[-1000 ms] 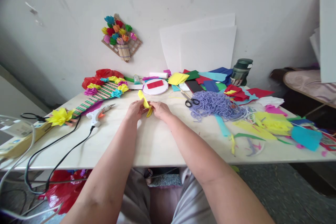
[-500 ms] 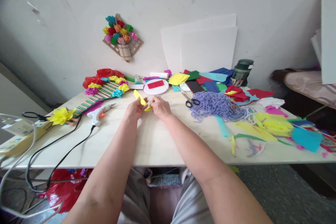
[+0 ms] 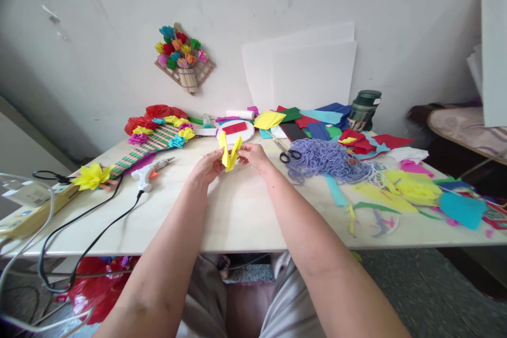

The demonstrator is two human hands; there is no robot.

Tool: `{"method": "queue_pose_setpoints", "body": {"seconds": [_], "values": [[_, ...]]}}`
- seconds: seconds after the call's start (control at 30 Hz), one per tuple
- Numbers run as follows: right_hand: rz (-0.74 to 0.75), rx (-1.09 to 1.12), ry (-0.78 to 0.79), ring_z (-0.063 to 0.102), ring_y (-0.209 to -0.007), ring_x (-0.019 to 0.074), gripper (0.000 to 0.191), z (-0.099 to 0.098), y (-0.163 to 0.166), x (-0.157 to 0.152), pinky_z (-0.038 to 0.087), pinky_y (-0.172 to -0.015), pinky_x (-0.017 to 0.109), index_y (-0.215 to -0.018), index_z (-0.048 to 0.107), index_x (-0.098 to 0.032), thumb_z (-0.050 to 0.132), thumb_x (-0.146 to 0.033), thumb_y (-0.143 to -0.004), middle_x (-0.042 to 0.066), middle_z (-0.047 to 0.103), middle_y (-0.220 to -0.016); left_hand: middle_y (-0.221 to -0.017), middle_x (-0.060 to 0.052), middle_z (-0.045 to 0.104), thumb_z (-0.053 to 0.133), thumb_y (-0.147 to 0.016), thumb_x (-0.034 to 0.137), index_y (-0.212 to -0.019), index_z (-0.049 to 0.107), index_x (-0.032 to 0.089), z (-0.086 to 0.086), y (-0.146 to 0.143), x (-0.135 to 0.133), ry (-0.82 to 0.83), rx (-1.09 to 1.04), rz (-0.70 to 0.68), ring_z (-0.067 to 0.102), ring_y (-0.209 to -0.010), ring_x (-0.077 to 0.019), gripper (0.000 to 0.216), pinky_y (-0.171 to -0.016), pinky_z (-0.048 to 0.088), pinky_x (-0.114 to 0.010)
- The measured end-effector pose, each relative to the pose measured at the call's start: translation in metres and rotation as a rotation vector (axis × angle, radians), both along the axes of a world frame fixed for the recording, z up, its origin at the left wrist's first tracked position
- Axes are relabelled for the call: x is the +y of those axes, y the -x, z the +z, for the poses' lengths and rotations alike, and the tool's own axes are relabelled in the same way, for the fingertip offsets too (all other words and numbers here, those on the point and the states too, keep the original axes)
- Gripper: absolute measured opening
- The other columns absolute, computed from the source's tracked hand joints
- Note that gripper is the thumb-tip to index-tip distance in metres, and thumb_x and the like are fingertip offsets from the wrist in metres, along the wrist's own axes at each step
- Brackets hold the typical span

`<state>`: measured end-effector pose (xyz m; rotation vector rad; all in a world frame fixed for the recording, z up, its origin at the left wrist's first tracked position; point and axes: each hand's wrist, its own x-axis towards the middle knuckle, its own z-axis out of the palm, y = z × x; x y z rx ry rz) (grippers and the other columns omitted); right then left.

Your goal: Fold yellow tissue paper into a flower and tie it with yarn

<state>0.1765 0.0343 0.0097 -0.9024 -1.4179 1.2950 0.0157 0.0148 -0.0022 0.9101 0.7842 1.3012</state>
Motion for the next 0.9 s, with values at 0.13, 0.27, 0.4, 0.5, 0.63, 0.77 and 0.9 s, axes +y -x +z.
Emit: {"method": "queue_pose_setpoints", "body": {"seconds": [0.13, 0.27, 0.4, 0.5, 0.63, 0.77, 0.9], "values": [[-0.033, 0.000, -0.006, 0.051, -0.045, 0.0072, 0.008, -0.0001, 0.0024, -0.0005, 0.041, -0.045, 0.019, -0.066, 0.060, -0.013, 0.059, -0.018, -0.060, -0.001, 0.059, -0.053, -0.066, -0.006, 0.063, 0.069, -0.064, 0.027, -0.071, 0.061, 0.011, -0.0001, -0.0007, -0.0008, 0.005, 0.034, -0.057, 0.058, -0.056, -0.0124, 0.019, -0.053, 0.045, -0.023], [-0.052, 0.005, -0.013, 0.047, -0.043, 0.0058, 0.007, -0.0007, 0.0041, -0.0001, 0.041, -0.044, 0.019, -0.065, 0.059, -0.013, 0.058, -0.017, -0.060, -0.003, 0.057, -0.052, -0.061, -0.005, 0.061, 0.069, -0.063, 0.024, -0.068, 0.059, 0.010, 0.0010, -0.0024, -0.0018, 0.030, 0.073, -0.055, 0.057, -0.054, -0.0123, 0.018, -0.053, 0.045, -0.024], [-0.070, -0.010, -0.006, 0.046, -0.041, 0.0058, 0.005, -0.0005, 0.0066, -0.0019, 0.040, -0.042, 0.019, -0.065, 0.058, -0.014, 0.057, -0.016, -0.061, -0.005, 0.054, -0.049, -0.060, -0.005, 0.061, 0.068, -0.064, 0.023, -0.067, 0.058, 0.010, 0.0008, -0.0034, -0.0021, 0.028, 0.094, -0.057, 0.056, -0.054, -0.0114, 0.016, -0.054, 0.045, -0.023], [-0.080, -0.013, -0.013, 0.046, -0.041, 0.0062, 0.005, -0.0004, 0.0084, -0.0033, 0.040, -0.041, 0.019, -0.065, 0.057, -0.014, 0.057, -0.016, -0.060, -0.005, 0.053, -0.048, -0.059, -0.004, 0.060, 0.068, -0.063, 0.022, -0.065, 0.058, 0.009, -0.0003, -0.0038, -0.0016, 0.020, 0.085, -0.050, 0.055, -0.053, -0.0101, 0.017, -0.055, 0.044, -0.022], [-0.090, -0.010, -0.022, 0.045, -0.040, 0.0059, 0.005, -0.0017, 0.0098, -0.0031, 0.040, -0.041, 0.019, -0.064, 0.056, -0.014, 0.057, -0.016, -0.060, -0.005, 0.052, -0.049, -0.058, -0.003, 0.060, 0.072, -0.059, 0.023, -0.063, 0.057, 0.009, -0.0005, -0.0047, -0.0011, 0.002, 0.075, -0.046, 0.055, -0.054, -0.0095, 0.020, -0.056, 0.044, -0.022], [-0.059, 0.025, -0.007, 0.047, -0.042, 0.0064, 0.010, -0.0031, 0.0102, -0.0027, 0.041, -0.041, 0.020, -0.066, 0.057, -0.014, 0.057, -0.023, -0.064, -0.004, 0.054, -0.053, -0.058, -0.003, 0.060, 0.073, -0.058, 0.027, -0.064, 0.058, 0.009, 0.0002, -0.0050, -0.0010, -0.035, 0.089, -0.044, 0.055, -0.054, -0.0097, 0.024, -0.057, 0.043, -0.023], [-0.008, 0.058, 0.013, 0.049, -0.045, 0.0070, 0.021, -0.0030, 0.0103, -0.0037, 0.043, -0.042, 0.021, -0.068, 0.059, -0.014, 0.058, -0.035, -0.067, 0.000, 0.059, -0.063, -0.062, -0.005, 0.062, 0.073, -0.058, 0.028, -0.067, 0.059, 0.008, -0.0014, -0.0041, 0.0005, -0.071, 0.078, -0.019, 0.058, -0.059, -0.0121, 0.026, -0.061, 0.043, -0.025]]}}
